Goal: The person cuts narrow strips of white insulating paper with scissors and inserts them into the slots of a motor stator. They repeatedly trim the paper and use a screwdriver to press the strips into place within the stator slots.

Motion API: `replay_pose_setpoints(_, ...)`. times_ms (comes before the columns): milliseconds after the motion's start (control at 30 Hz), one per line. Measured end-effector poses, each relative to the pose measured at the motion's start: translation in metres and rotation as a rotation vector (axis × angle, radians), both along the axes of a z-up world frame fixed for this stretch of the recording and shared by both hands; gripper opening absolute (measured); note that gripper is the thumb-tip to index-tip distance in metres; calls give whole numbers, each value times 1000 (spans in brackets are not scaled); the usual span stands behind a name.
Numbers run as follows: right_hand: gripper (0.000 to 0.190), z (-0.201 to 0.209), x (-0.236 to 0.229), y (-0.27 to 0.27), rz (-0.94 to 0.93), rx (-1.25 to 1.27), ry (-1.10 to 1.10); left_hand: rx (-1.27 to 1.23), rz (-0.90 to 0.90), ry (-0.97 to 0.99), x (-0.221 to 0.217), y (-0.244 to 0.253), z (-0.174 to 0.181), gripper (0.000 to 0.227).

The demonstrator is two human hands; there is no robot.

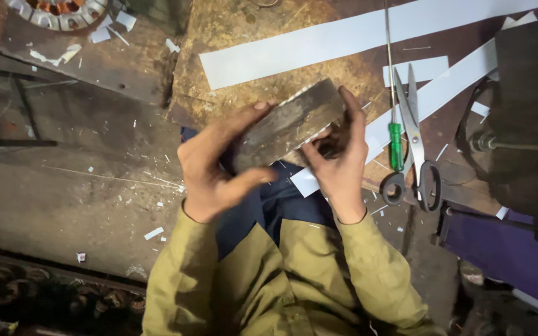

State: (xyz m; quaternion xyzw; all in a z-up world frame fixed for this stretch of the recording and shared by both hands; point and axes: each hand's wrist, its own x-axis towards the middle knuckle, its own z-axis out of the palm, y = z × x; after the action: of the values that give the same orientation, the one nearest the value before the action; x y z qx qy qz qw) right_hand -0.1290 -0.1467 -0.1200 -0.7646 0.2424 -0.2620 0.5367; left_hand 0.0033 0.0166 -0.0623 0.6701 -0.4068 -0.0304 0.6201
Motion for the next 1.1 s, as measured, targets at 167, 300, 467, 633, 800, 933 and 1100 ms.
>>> replay_pose_setpoints(167,97,7,-1,0,20,-53,45,204,-68,523,36,-6,2,40)
replay_pose_setpoints(300,92,8,3,1,-13,-121,54,672,-248,228,75,-22,-11,27)
replay_pose_setpoints(467,89,9,4,-1,-28,-129,-2,564,-464,173,86,-35,-32,34)
replay_pose_setpoints(633,90,5,2,-1,-17,-143,23,722,-367,161,86,-41,-38,34)
replay_pose_setpoints(800,89,3,1,0,-27,-129,59,768,-336,82,86,-44,-34,31)
replay_pose_setpoints(933,90,2,1,1,-15,-170,37,831,-298,88,85,-47,-34,28)
replay_pose_setpoints(1100,89,-7,0,2,-52,-149,54,706,-360,69,87,-40,-37,23)
